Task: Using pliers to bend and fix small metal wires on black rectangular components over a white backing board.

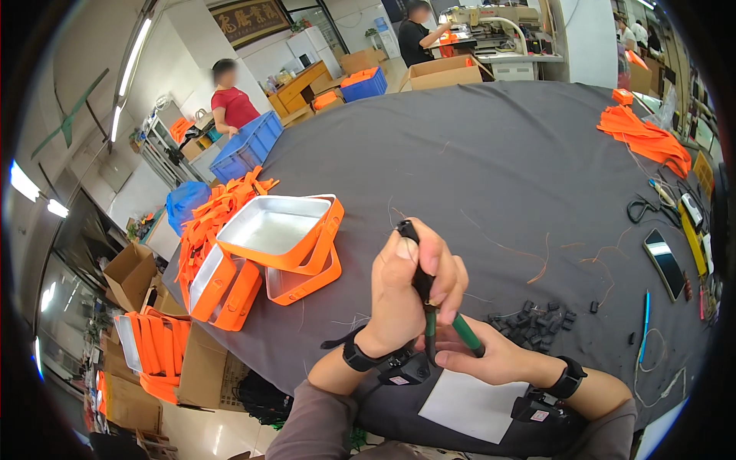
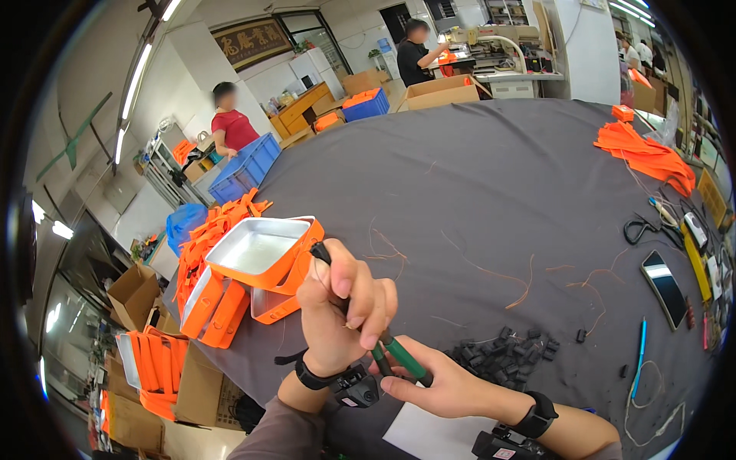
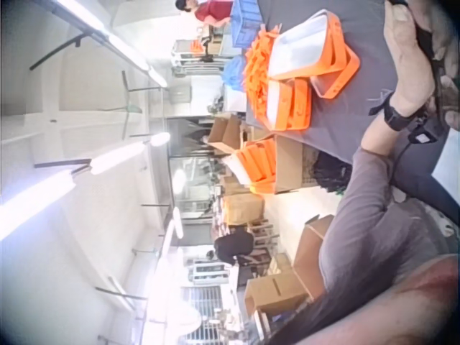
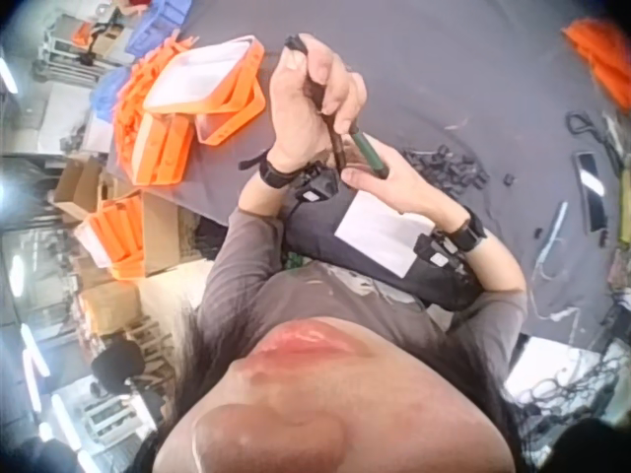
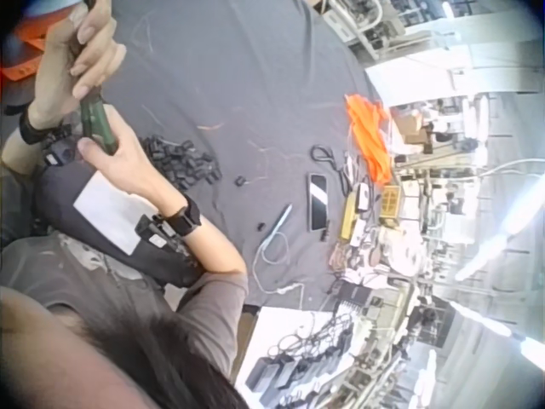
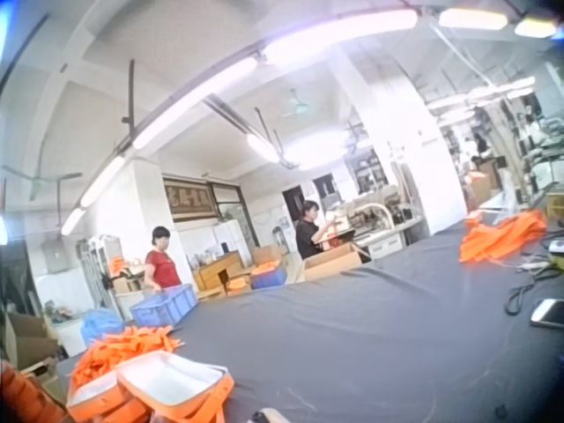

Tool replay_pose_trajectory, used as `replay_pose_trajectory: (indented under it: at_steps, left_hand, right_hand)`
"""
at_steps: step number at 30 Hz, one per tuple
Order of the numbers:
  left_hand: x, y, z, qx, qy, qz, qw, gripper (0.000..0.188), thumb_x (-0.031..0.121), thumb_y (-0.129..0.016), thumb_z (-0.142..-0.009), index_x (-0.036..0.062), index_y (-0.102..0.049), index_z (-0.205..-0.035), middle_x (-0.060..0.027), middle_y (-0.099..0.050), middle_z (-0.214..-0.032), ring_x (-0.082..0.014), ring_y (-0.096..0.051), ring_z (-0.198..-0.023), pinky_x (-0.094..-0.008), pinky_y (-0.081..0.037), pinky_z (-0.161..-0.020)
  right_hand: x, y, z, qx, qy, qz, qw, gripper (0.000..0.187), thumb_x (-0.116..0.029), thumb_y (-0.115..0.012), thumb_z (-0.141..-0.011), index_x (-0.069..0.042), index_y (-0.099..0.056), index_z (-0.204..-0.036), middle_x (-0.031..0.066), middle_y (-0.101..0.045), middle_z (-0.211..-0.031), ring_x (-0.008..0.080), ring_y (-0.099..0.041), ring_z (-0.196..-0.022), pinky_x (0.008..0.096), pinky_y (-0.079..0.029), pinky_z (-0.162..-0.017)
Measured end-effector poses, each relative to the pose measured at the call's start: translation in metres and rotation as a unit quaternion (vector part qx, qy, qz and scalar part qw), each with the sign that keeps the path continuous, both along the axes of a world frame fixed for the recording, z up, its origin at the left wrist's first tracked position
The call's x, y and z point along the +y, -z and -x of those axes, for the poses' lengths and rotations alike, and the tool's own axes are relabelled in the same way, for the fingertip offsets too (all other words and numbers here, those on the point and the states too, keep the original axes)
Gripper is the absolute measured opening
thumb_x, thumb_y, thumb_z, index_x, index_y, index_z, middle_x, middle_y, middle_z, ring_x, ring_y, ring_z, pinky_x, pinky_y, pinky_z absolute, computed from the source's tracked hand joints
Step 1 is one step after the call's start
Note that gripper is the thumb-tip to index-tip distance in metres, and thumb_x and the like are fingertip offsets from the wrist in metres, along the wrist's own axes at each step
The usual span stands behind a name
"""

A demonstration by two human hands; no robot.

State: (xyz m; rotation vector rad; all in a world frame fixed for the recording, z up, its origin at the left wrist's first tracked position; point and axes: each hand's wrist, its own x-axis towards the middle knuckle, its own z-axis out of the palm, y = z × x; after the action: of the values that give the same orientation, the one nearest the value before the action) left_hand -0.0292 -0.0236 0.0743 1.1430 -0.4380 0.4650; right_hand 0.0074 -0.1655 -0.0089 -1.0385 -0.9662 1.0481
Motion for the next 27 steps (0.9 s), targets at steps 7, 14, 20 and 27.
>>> replay_pose_trajectory:
  at_steps: [7, 14, 20, 27]
  left_hand:
    - [-0.004, 0.001, -0.008, 0.054, -0.014, 0.022, 0.998, 0.023, 0.028, -0.031, -0.095, 0.0147, -0.038, -0.078, 0.0030, -0.035, -0.048, -0.0114, -0.038, -0.031, -0.0271, -0.033, -0.043]
    - [-0.009, 0.002, -0.001, 0.059, 0.005, 0.002, 0.998, 0.024, 0.030, -0.031, -0.095, 0.0151, -0.037, -0.078, 0.0034, -0.035, -0.048, -0.0106, -0.034, -0.029, -0.0267, -0.032, -0.042]
    - [-0.004, 0.005, -0.011, 0.103, 0.027, -0.006, 0.994, 0.025, 0.029, -0.026, -0.097, 0.0151, -0.036, -0.079, 0.0022, -0.036, -0.054, -0.0083, -0.025, -0.030, -0.0259, -0.030, -0.041]
    - [0.002, -0.005, -0.015, 0.080, -0.018, 0.049, 0.995, 0.028, 0.035, -0.033, -0.096, 0.0113, -0.043, -0.085, -0.0002, -0.045, -0.067, -0.0126, -0.042, -0.045, -0.0287, -0.034, -0.052]
  right_hand:
    - [-0.004, 0.003, -0.002, -0.017, -0.017, -0.016, 1.000, 0.047, -0.020, -0.061, -0.088, -0.005, -0.043, -0.129, 0.0058, -0.056, -0.112, 0.0141, -0.052, -0.103, 0.0326, -0.042, -0.091]
    - [-0.002, -0.001, -0.006, -0.043, -0.023, -0.003, 0.999, 0.041, -0.020, -0.061, -0.088, -0.004, -0.048, -0.123, 0.0049, -0.056, -0.106, 0.0128, -0.051, -0.094, 0.0295, -0.041, -0.089]
    - [0.002, 0.005, 0.010, 0.018, 0.026, 0.043, 0.999, 0.018, -0.016, -0.046, -0.092, -0.004, -0.051, -0.104, 0.0036, -0.056, -0.088, 0.0119, -0.050, -0.086, 0.0282, -0.041, -0.079]
    - [-0.003, -0.018, 0.002, -0.067, -0.005, 0.083, 0.994, 0.031, -0.013, -0.045, -0.087, -0.006, -0.047, -0.117, 0.0038, -0.057, -0.098, 0.0110, -0.049, -0.081, 0.0282, -0.043, -0.074]
